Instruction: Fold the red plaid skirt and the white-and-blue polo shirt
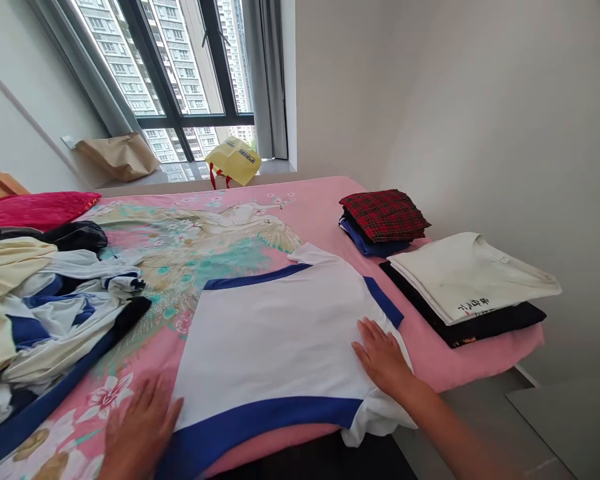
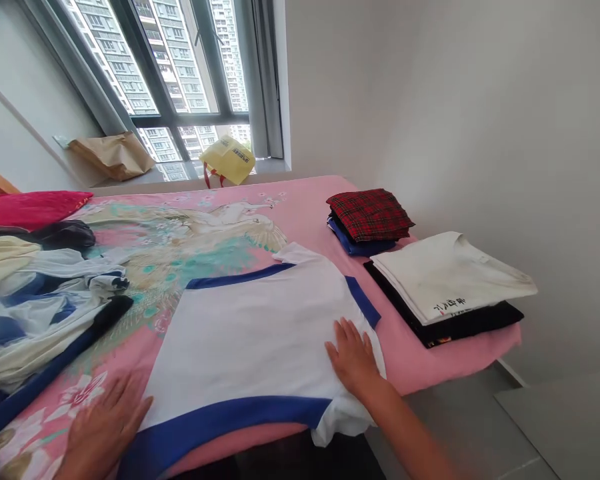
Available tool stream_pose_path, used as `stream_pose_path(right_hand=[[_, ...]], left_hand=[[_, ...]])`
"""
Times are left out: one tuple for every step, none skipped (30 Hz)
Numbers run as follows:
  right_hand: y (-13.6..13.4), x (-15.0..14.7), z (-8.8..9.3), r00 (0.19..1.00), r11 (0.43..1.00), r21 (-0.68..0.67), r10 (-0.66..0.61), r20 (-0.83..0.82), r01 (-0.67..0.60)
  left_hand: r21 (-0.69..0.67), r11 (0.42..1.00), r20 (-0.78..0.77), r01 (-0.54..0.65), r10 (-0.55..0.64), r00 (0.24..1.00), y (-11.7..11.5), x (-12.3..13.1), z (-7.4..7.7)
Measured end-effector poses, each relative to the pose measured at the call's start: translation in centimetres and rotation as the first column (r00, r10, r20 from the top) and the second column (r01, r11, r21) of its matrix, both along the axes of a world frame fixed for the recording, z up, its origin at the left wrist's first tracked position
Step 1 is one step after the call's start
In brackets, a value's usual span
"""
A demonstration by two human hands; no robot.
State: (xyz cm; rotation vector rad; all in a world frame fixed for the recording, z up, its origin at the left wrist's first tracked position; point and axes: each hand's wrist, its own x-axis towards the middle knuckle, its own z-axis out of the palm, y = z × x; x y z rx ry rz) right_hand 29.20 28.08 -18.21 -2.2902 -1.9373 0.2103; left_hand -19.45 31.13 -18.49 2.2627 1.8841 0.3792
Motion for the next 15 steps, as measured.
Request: stream_pose_path(right_hand=[[0.1,-2.3,1.0,0.998,0.998,0.020,0.059,-0.028,-0.058],[0.2,-4.7,1.7,0.990,0.991,0.040,0.129,-0.056,-0.126],[0.1,-6.7,2.2,0.975,0.978,0.045,0.206,-0.086,-0.202],[-0.1,-8.1,2.3,0.954,0.961,0.030,0.278,-0.112,-0.276],[-0.4,-8.7,2.0,0.936,0.945,0.006,0.326,-0.130,-0.328],[-0.9,-8.5,1.5,0.928,0.936,-0.021,0.346,-0.136,-0.352],[-1.6,-7.4,0.7,0.935,0.940,-0.047,0.331,-0.127,-0.339],[-2.5,-5.5,-0.2,0.955,0.957,-0.046,0.280,-0.100,-0.285],[-3.6,-3.1,-1.2,0.977,0.979,-0.018,0.200,-0.068,-0.202],[-5.0,-0.4,-2.3,0.992,0.993,0.016,0.114,-0.049,-0.114],[-6.4,2.4,-3.5,0.998,0.998,0.066,0.027,-0.052,-0.023],[-8.0,5.1,-4.7,0.996,0.989,0.136,-0.051,-0.072,0.061],[-9.6,7.3,-5.9,0.988,0.965,0.229,-0.100,-0.116,0.125],[-11.3,9.1,-7.2,0.974,0.931,0.322,-0.111,-0.197,0.171],[-12.8,10.2,-8.5,0.946,0.904,0.363,-0.112,-0.305,0.224]], left_hand=[[0.045,0.998,-0.058,-0.036,0.038,0.998,-0.2,2.6,0.7],[0.081,0.996,-0.108,-0.038,0.047,0.993,-0.4,5.6,1.2],[0.087,0.996,-0.145,0.008,0.005,0.989,-0.7,8.4,1.6],[0.062,0.996,-0.162,0.068,-0.057,0.985,-1.1,10.6,1.8],[0.017,0.993,-0.177,0.115,-0.110,0.978,-1.6,12.1,1.7],[-0.035,0.991,-0.191,0.130,-0.135,0.972,-2.2,12.4,1.5],[-0.082,0.990,-0.210,0.117,-0.132,0.969,-2.8,11.7,1.2],[-0.120,0.990,-0.232,0.078,-0.105,0.967,-3.6,10.1,0.8],[-0.139,0.990,-0.260,0.020,-0.056,0.964,-4.4,7.7,0.4],[-0.138,0.990,-0.287,-0.043,0.001,0.958,-5.3,4.9,0.0],[-0.138,0.985,-0.307,-0.101,0.054,0.950,-6.3,2.1,-0.3],[-0.129,0.981,-0.320,-0.148,0.100,0.942,-7.4,-0.5,-0.5],[-0.118,0.976,-0.319,-0.183,0.137,0.938,-8.6,-2.7,-0.7],[-0.102,0.971,-0.304,-0.215,0.175,0.937,-9.9,-4.3,-0.9],[-0.077,0.968,-0.274,-0.238,0.209,0.939,-11.1,-5.2,-1.0]])
